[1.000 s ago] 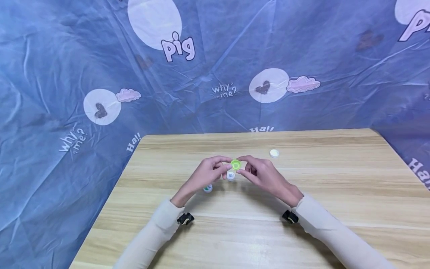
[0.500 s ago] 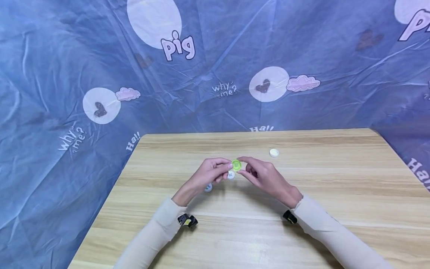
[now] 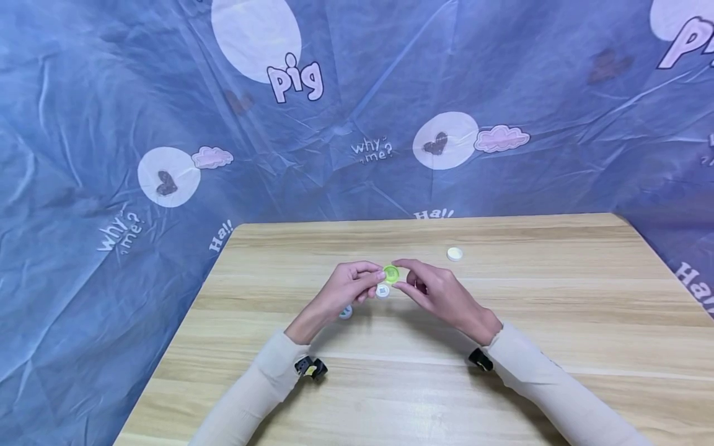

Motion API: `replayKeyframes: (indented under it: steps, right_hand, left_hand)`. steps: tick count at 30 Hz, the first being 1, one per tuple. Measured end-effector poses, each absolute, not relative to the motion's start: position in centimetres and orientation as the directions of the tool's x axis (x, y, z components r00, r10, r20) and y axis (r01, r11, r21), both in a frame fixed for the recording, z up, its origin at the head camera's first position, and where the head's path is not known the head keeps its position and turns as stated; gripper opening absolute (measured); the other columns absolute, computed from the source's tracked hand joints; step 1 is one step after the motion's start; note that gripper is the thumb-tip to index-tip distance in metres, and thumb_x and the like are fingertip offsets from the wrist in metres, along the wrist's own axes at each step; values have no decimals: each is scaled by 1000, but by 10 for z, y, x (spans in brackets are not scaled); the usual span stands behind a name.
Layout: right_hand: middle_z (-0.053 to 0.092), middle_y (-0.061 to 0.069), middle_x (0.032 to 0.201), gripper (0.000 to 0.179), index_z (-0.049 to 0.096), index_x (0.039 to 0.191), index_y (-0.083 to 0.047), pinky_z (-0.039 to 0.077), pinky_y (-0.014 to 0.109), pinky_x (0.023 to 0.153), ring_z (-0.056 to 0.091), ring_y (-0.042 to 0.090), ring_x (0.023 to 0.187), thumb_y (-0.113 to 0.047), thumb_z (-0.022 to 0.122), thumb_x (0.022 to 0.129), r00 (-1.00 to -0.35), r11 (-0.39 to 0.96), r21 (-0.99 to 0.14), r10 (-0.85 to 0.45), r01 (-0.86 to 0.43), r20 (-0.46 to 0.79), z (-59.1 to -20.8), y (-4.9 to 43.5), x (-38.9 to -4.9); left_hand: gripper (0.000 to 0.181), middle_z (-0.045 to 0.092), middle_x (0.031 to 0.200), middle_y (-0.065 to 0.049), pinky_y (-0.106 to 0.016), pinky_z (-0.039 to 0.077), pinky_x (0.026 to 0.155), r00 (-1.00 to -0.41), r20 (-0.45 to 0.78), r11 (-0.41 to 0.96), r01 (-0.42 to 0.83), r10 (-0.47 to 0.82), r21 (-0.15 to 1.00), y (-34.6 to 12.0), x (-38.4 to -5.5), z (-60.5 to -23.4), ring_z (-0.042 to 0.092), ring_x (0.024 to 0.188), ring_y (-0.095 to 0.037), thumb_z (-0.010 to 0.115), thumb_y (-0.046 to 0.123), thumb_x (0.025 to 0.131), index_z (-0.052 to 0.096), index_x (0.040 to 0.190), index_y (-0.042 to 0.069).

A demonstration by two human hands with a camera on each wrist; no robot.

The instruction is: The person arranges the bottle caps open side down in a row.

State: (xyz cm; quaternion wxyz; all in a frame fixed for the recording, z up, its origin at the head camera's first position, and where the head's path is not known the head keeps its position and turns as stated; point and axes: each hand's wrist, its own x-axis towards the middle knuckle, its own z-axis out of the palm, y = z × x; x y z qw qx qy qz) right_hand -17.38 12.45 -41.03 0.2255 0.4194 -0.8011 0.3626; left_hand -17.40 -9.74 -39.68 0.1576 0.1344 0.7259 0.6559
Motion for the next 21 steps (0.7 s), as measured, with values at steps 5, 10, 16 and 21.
replayKeyframes:
  steps: [5,10,16,21]
  right_hand:
    - [56,-11,70,42,58,122,-5,45,14,52,51,0,56,-16,73,84,-627,376,-501,-469,-779,622,-408,125,-173]
    - [57,-13,68,31,62,116,-7,45,20,48,51,2,52,-17,70,87,-730,363,-638,-419,-679,540,-405,124,-171]
    - [58,-12,65,23,65,110,-9,42,22,45,49,4,49,-18,68,89,-763,358,-678,-388,-642,518,-399,123,-171]
    - [57,-13,65,17,66,104,-11,42,22,44,49,3,49,-17,69,88,-770,357,-689,-394,-631,502,-401,124,-170]
  left_hand:
    - [30,59,66,-4,-21,34,44,-926,11,107,56,378,993,-97,-172,-395,43,49,-8,66,27,90,66,109,4]
    - [28,60,65,-6,-22,36,45,-929,75,116,125,361,985,-97,-172,-396,46,51,-16,66,26,90,66,108,5]
    - [26,60,66,-8,-23,40,47,-929,116,148,177,352,973,-97,-170,-396,47,58,-39,67,27,90,68,108,8]
    - [25,61,66,-9,-26,41,46,-925,124,173,197,359,965,-97,-168,-397,47,59,-43,68,27,89,68,106,9]
